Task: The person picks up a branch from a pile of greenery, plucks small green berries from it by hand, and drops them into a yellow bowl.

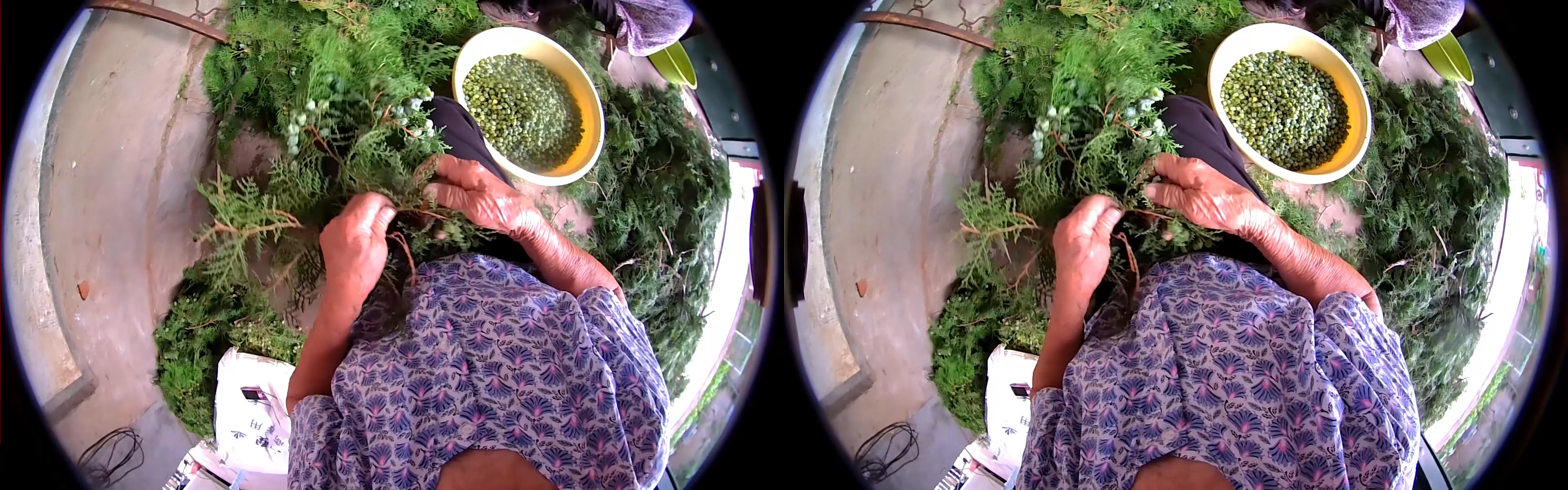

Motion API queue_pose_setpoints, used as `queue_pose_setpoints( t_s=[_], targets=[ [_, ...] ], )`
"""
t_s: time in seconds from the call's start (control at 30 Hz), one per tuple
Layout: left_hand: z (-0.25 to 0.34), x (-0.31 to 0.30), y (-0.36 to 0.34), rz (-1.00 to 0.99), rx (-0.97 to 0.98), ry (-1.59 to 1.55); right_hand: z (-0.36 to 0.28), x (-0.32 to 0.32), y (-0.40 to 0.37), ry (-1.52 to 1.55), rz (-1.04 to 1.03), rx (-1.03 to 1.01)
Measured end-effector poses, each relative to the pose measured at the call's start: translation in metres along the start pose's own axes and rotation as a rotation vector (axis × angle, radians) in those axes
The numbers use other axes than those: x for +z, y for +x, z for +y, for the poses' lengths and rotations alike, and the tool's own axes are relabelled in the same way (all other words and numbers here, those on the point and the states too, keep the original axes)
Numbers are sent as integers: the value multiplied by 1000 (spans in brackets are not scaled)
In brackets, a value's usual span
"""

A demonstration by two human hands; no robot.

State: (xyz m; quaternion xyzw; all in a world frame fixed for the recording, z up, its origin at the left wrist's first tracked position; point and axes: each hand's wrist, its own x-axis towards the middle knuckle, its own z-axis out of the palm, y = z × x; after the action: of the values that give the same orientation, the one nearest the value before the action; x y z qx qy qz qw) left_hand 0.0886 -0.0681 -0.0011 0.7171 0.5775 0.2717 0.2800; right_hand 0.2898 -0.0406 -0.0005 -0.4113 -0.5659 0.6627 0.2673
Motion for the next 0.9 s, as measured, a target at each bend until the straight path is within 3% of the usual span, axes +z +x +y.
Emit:
queue_pose_setpoints(
  t_s=[0.03, 0.1, 0.17, 0.37, 0.43, 0.5, 0.57, 0.63, 0.7, 0.73, 0.77, 0.8, 0.9],
  targets=[
    [4, 0, -3, -49, 32, 38, -7, -1, -3, 98, 9, 100],
    [8, 2, -9, -89, 36, 14, -11, -7, -9, 43, 85, 4],
    [12, 4, -13, -156, 46, 46, -12, -13, -14, 92, 85, 48],
    [24, -1, 5, -188, 327, 282, -2, -16, -5, -39, 172, -13],
    [27, 2, 12, -99, 412, 139, 1, -15, -3, -87, 181, -40],
    [22, 10, 16, -175, 520, -43, 2, -16, -1, -107, 161, -50],
    [30, 21, 12, -169, 333, -303, 7, -16, 0, -141, 182, -94],
    [38, 22, 15, -197, 297, -308, 10, -16, 2, -173, 219, -167],
    [40, 21, 17, -218, 261, -311, 4, -17, 3, -261, 461, -340],
    [38, 19, 16, -210, 101, -391, -14, -18, -1, -127, 585, -256],
    [37, 17, 16, -201, -60, -470, -19, -23, -2, 215, 592, -230],
    [40, 15, 16, -161, -222, -736, -28, -28, -6, 388, 612, -255],
    [26, 18, 17, -7, -254, -1102, -41, -40, -17, 719, 557, -400]
  ],
)
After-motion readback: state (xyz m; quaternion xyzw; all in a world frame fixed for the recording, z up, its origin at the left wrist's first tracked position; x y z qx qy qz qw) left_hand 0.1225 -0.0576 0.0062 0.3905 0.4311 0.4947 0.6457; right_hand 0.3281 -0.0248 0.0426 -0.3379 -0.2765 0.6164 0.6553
